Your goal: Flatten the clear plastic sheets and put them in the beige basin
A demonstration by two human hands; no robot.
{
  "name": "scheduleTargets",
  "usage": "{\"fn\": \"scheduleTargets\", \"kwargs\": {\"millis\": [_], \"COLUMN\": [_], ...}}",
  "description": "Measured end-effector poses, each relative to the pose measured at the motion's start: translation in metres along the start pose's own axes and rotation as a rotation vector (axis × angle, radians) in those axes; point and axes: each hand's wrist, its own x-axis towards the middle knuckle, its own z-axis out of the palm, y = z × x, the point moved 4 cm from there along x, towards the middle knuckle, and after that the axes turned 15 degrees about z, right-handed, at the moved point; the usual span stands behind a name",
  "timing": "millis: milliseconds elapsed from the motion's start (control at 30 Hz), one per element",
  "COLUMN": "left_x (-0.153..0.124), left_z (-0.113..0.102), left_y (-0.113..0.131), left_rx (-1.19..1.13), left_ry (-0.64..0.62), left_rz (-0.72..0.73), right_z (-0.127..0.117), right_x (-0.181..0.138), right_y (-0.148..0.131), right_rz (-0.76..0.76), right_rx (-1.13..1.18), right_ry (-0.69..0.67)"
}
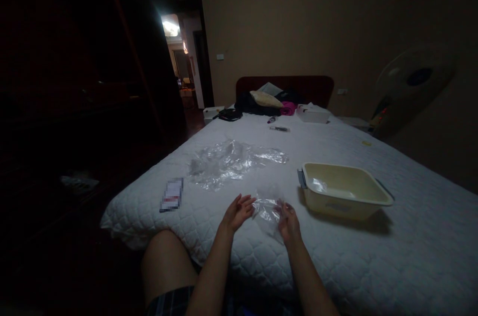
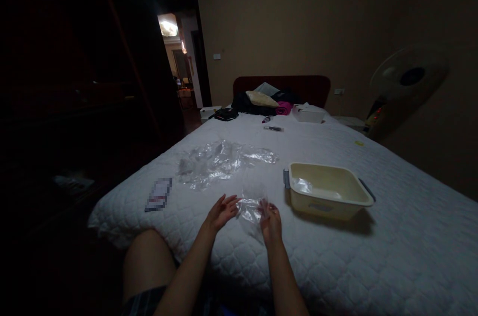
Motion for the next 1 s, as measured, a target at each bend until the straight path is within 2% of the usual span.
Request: {"fn": "scheduleTargets", "kwargs": {"millis": [233, 367, 500, 567, 667, 767, 800, 867, 1000], "left_x": [0.0, 0.003, 0.004, 0.004, 0.004, 0.007, 0.01, 0.015, 0.029], "left_z": [-0.007, -0.005, -0.003, -0.004, -0.004, -0.004, -0.003, 0.0, 0.015], "left_y": [-0.003, -0.004, -0.003, -0.003, -0.002, -0.002, -0.002, -0.001, 0.007], "left_rx": [0.176, 0.083, -0.011, -0.027, -0.013, 0.172, 0.279, 0.484, 0.702], "left_ry": [0.045, 0.025, 0.0, -0.005, -0.015, -0.004, 0.004, 0.026, 0.039], "left_rz": [0.041, 0.011, -0.04, -0.052, -0.056, -0.013, 0.007, 0.042, 0.115], "right_z": [-0.001, 0.003, -0.01, -0.02, -0.022, -0.004, 0.005, 0.023, 0.052], "right_x": [-0.005, -0.008, -0.016, -0.027, -0.053, -0.076, -0.077, -0.07, -0.031], "right_y": [-0.001, -0.003, -0.009, -0.018, -0.038, -0.057, -0.062, -0.072, -0.083], "right_rz": [0.001, -0.023, -0.053, -0.146, -0.434, -0.735, -0.79, -0.815, -0.586], "right_rx": [-0.073, -0.03, -0.137, -0.272, -0.496, -0.659, -0.716, -0.809, -0.948], "right_ry": [-0.031, -0.021, 0.196, 0.343, 0.585, 0.764, 0.767, 0.656, 0.249]}}
